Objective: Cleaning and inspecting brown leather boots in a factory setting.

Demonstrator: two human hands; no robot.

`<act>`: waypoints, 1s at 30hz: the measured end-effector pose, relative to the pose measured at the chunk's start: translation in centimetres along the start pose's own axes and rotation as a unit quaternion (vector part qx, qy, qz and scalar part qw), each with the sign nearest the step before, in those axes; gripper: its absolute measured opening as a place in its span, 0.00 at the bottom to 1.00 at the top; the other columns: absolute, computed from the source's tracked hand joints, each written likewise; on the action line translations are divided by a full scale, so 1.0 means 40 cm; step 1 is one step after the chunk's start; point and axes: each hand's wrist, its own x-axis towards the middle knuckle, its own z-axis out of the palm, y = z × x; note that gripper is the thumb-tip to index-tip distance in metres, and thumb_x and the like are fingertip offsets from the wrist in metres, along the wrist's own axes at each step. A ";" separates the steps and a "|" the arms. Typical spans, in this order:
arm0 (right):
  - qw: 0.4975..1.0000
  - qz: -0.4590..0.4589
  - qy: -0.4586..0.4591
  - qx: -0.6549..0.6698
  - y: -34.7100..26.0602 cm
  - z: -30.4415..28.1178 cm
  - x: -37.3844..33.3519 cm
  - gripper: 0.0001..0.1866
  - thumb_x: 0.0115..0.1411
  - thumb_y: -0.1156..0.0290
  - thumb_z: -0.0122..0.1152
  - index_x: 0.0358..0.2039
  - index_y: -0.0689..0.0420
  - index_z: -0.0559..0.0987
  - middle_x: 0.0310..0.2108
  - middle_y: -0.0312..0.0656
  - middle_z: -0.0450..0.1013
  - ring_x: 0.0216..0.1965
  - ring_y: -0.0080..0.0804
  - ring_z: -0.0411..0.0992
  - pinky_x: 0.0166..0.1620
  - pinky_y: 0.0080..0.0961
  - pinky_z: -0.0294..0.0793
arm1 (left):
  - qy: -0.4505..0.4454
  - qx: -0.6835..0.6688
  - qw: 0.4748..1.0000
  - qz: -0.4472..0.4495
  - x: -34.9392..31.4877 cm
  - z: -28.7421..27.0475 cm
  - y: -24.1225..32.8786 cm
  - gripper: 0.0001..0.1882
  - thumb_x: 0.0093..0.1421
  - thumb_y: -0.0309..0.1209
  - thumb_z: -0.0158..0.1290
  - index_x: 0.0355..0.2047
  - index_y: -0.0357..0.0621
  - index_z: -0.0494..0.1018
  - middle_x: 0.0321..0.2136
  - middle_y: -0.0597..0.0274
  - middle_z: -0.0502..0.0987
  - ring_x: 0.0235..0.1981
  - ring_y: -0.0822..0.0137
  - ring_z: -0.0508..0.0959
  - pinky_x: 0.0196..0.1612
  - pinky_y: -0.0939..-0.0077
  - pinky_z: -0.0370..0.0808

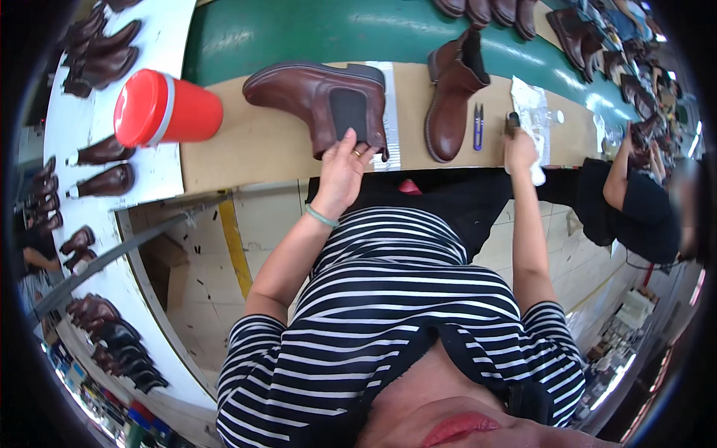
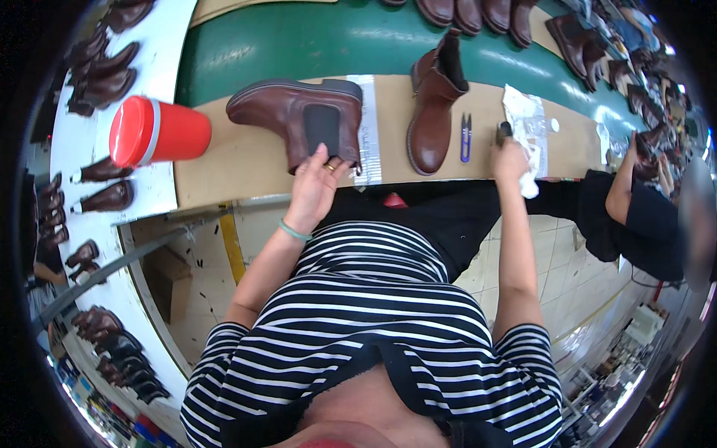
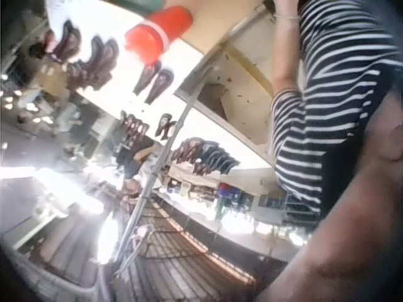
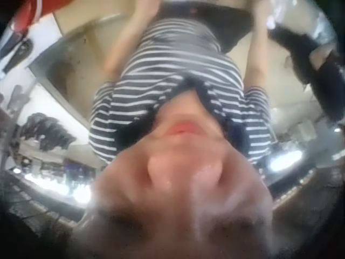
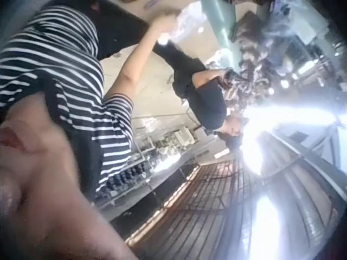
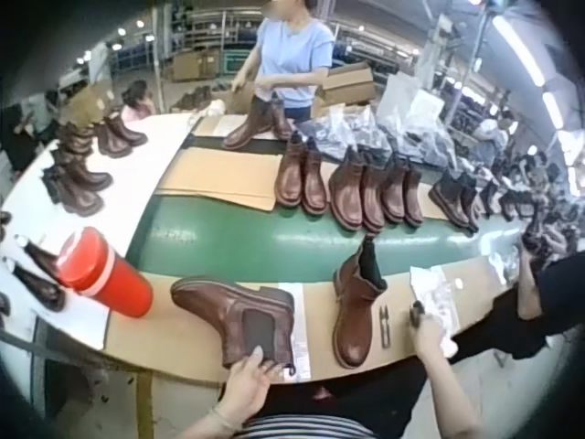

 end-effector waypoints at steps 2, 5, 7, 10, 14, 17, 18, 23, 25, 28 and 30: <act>0.999 -0.044 -0.009 0.024 -0.056 0.011 -0.057 0.24 0.50 0.52 0.62 0.44 0.54 0.78 0.40 0.50 0.73 0.42 0.51 0.73 0.43 0.43 0.73 | 0.007 0.036 0.998 0.059 0.014 0.045 0.051 0.15 0.66 0.30 0.44 0.48 0.32 0.66 0.47 0.52 0.71 0.45 0.58 0.75 0.53 0.60 0.73; 0.995 -0.033 0.022 0.089 -0.114 -0.097 -0.052 0.20 0.51 0.59 0.62 0.44 0.51 0.78 0.37 0.46 0.73 0.40 0.48 0.73 0.40 0.41 0.74 | 0.047 0.059 0.989 0.129 0.024 0.163 0.150 0.25 0.66 0.25 0.40 0.62 0.30 0.51 0.59 0.41 0.58 0.53 0.48 0.71 0.56 0.60 0.71; 0.971 -0.054 0.047 0.230 -0.093 -0.191 -0.038 0.19 0.51 0.63 0.60 0.45 0.52 0.78 0.39 0.47 0.73 0.40 0.48 0.73 0.41 0.39 0.73 | -0.009 0.105 0.984 0.141 -0.008 0.297 0.194 0.27 0.65 0.24 0.41 0.62 0.30 0.48 0.61 0.39 0.55 0.57 0.48 0.66 0.58 0.64 0.69; 0.825 -0.249 0.081 0.501 -0.118 -0.322 -0.012 0.18 0.50 0.75 0.56 0.44 0.57 0.77 0.44 0.47 0.72 0.41 0.48 0.73 0.45 0.35 0.72 | 0.009 0.370 0.917 0.145 0.113 0.317 0.194 0.28 0.63 0.25 0.48 0.60 0.29 0.54 0.58 0.45 0.61 0.47 0.58 0.75 0.50 0.73 0.73; 0.778 -0.392 0.140 0.471 -0.250 -0.349 -0.010 0.26 0.49 0.77 0.56 0.53 0.55 0.71 0.43 0.48 0.71 0.44 0.47 0.71 0.46 0.37 0.73 | 0.039 0.775 0.518 0.360 0.194 0.272 0.248 0.24 0.47 0.29 0.61 0.45 0.38 0.71 0.39 0.49 0.65 0.39 0.51 0.71 0.47 0.64 0.69; 0.880 -0.328 -0.014 0.343 -0.285 -0.362 -0.028 0.35 0.50 0.73 0.58 0.60 0.49 0.62 0.41 0.48 0.70 0.41 0.49 0.72 0.41 0.41 0.73 | -0.153 0.828 0.473 0.260 0.188 0.249 0.325 0.28 0.43 0.29 0.63 0.46 0.38 0.68 0.38 0.50 0.65 0.41 0.51 0.70 0.45 0.63 0.69; 0.893 -0.315 -0.025 0.321 -0.284 -0.357 -0.020 0.36 0.50 0.71 0.59 0.61 0.47 0.61 0.40 0.49 0.70 0.40 0.49 0.72 0.40 0.42 0.74 | -0.203 0.833 0.448 0.252 0.178 0.265 0.331 0.30 0.41 0.28 0.64 0.46 0.38 0.67 0.38 0.51 0.65 0.40 0.52 0.70 0.45 0.62 0.69; 0.886 -0.247 -0.017 0.391 -0.284 -0.355 0.021 0.29 0.53 0.74 0.55 0.57 0.45 0.68 0.26 0.53 0.74 0.30 0.52 0.74 0.35 0.46 0.72 | -0.220 0.887 0.314 0.258 0.172 0.288 0.356 0.22 0.43 0.20 0.58 0.41 0.40 0.69 0.30 0.51 0.74 0.34 0.50 0.74 0.39 0.63 0.68; 0.887 -0.206 -0.004 0.414 -0.295 -0.365 0.021 0.28 0.53 0.74 0.55 0.57 0.45 0.69 0.25 0.53 0.74 0.29 0.53 0.74 0.35 0.46 0.72 | -0.234 0.880 0.307 0.277 0.217 0.282 0.353 0.19 0.43 0.20 0.57 0.39 0.41 0.71 0.29 0.51 0.75 0.32 0.51 0.74 0.37 0.63 0.68; 0.878 -0.139 0.037 0.456 -0.300 -0.367 0.011 0.27 0.53 0.74 0.55 0.56 0.43 0.69 0.23 0.54 0.73 0.26 0.53 0.73 0.32 0.48 0.71 | -0.213 0.863 0.333 0.316 0.263 0.337 0.308 0.14 0.44 0.18 0.55 0.34 0.41 0.74 0.27 0.50 0.76 0.30 0.50 0.74 0.36 0.61 0.70; 0.876 -0.120 0.073 0.462 -0.308 -0.364 -0.003 0.28 0.53 0.75 0.55 0.56 0.42 0.70 0.21 0.52 0.73 0.24 0.54 0.72 0.30 0.48 0.70 | -0.122 0.867 0.352 0.330 0.281 0.386 0.253 0.15 0.45 0.17 0.53 0.36 0.40 0.73 0.28 0.50 0.77 0.33 0.50 0.76 0.37 0.60 0.70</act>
